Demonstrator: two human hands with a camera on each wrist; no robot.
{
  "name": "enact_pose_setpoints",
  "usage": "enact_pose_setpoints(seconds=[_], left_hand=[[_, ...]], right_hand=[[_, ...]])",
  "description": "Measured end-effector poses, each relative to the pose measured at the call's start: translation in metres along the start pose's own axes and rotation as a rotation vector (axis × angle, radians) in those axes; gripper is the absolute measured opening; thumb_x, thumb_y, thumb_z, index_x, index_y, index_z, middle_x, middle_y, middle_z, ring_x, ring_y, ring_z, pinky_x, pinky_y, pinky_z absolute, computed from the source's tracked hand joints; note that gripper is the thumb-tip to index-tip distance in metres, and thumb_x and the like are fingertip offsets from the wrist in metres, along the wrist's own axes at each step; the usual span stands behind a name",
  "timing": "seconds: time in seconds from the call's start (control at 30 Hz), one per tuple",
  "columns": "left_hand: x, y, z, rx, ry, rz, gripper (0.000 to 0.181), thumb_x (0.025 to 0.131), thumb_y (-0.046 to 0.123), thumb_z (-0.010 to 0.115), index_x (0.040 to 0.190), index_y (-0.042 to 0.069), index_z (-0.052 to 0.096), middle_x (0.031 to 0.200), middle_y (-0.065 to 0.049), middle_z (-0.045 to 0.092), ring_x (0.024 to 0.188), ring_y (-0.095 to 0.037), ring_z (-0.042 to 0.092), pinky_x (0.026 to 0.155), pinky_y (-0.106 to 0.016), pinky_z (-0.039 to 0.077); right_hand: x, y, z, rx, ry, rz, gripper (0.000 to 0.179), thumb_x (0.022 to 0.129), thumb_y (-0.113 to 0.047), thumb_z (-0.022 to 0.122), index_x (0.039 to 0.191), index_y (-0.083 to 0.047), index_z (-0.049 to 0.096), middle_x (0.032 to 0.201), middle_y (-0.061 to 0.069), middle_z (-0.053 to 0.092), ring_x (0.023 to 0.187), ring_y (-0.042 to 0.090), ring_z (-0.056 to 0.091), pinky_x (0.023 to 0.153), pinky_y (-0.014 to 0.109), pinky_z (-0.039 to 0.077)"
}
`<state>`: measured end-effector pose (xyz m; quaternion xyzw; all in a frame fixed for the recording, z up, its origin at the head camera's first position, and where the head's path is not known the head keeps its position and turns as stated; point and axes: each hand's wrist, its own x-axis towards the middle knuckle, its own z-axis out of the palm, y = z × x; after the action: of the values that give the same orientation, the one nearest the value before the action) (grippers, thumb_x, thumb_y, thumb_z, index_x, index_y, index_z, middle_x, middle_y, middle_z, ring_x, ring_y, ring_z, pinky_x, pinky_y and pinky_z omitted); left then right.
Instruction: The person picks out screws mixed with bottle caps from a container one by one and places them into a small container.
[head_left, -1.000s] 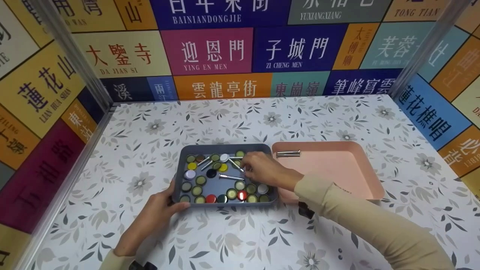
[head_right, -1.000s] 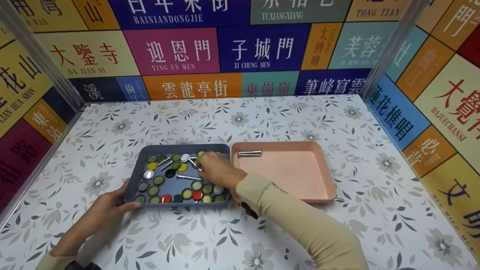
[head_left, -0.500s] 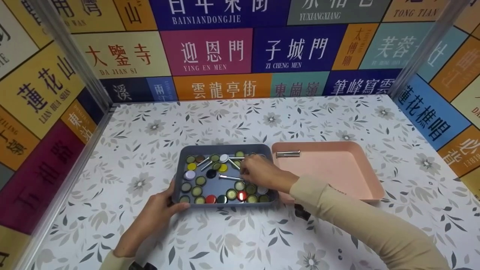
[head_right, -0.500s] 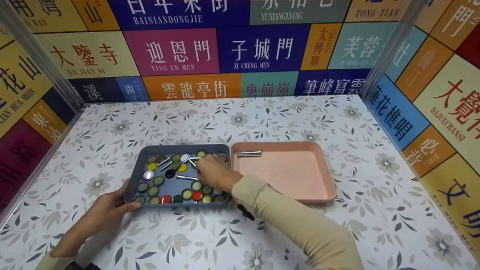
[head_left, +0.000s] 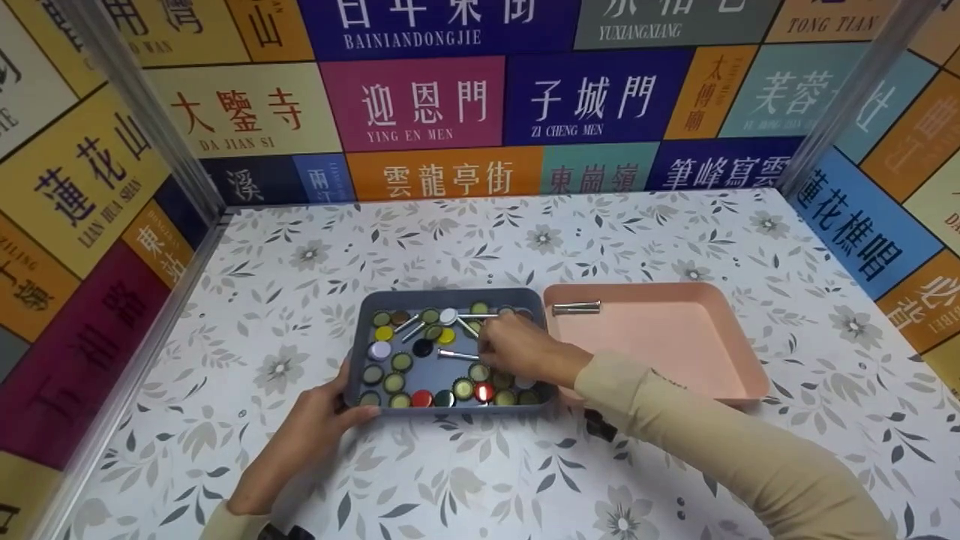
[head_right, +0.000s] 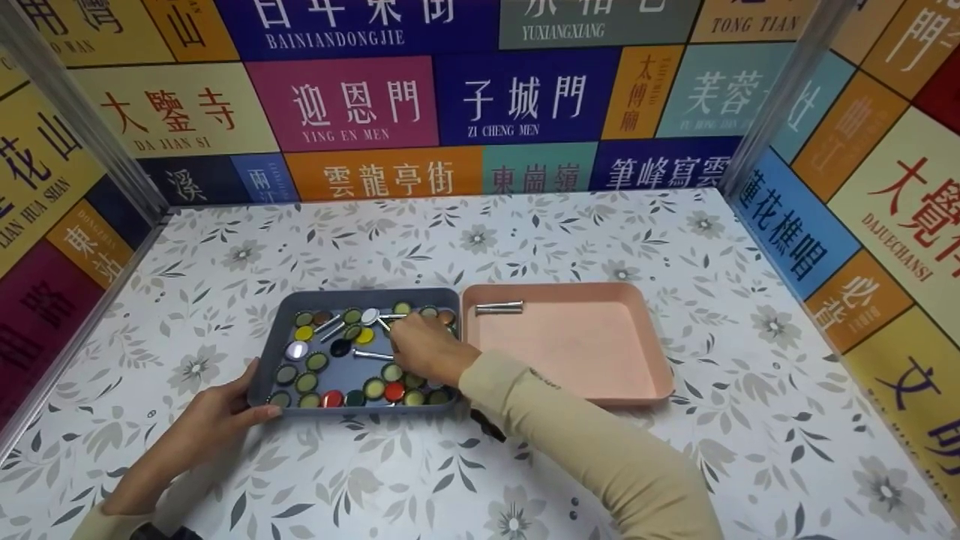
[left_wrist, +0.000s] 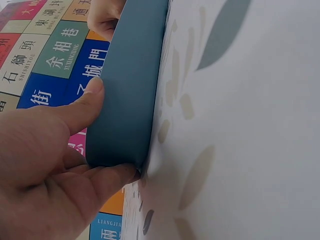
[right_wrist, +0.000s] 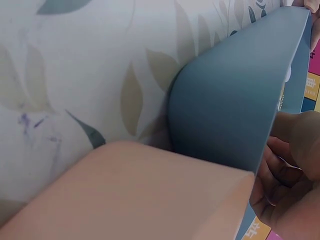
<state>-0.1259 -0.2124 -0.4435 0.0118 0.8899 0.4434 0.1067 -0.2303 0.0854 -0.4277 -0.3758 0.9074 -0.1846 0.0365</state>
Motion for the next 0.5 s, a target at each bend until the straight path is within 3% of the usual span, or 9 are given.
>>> enact_pose_setpoints(seconds=[0.3, 0.5], left_hand=[[0.0011, -0.0007, 0.0001, 0.004, -0.002, -0.002, 0.086, 0.092, 0.025, 0.073, 0.156, -0.002, 0.022, 0.128, -0.018, 0.068, 0.110, -0.021, 0.068, 0.089, -0.031, 0.053], [0.0014, -0.0008, 0.0001, 0.015, 0.002, -0.002, 0.086, 0.092, 0.024, 0.073, 0.156, -0.002, 0.021, 0.129, -0.019, 0.067, 0.111, -0.022, 0.067, 0.090, -0.032, 0.053]], right_hand=[[0.0019, -0.0018, 0.0001, -0.008, -0.033, 0.025, 0.011, 0.084, -0.005, 0.071, 0.077, -0.006, 0.079, 0.069, 0.005, 0.074, 0.062, 0.015, 0.064, 0.060, 0.028, 0.054], [0.0027, -0.0031, -0.0007, -0.042, -0.034, 0.014, 0.011, 0.084, -0.007, 0.073, 0.075, -0.006, 0.080, 0.069, 0.004, 0.074, 0.064, 0.017, 0.063, 0.059, 0.029, 0.051]])
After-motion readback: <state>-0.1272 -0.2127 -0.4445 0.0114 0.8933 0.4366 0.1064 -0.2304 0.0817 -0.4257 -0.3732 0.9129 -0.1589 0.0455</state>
